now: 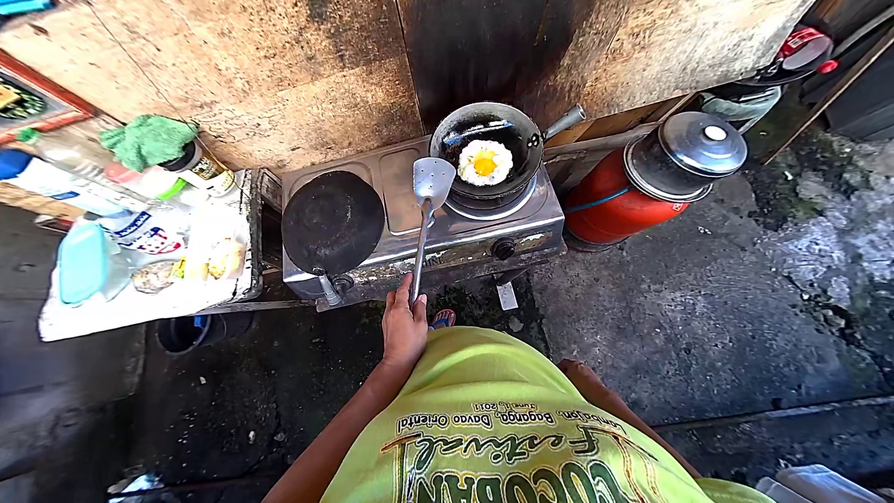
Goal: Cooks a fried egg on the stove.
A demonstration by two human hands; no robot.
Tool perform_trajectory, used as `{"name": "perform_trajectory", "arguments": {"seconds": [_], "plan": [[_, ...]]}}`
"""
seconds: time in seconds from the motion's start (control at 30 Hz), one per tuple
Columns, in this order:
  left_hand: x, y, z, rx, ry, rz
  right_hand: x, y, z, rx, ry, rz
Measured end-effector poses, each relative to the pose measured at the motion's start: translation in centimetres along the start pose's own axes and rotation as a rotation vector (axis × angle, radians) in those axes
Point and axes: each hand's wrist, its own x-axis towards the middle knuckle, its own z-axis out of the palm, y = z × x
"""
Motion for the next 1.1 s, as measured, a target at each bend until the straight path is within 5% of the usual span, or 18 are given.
{"name": "perform_trajectory", "arguments": {"seconds": [1.1], "plan": [[0.60, -0.06, 0.45, -0.053, -0.016, 0.011, 0.64, -0.10, -0.33, 0.007, -0.001, -0.004]]}}
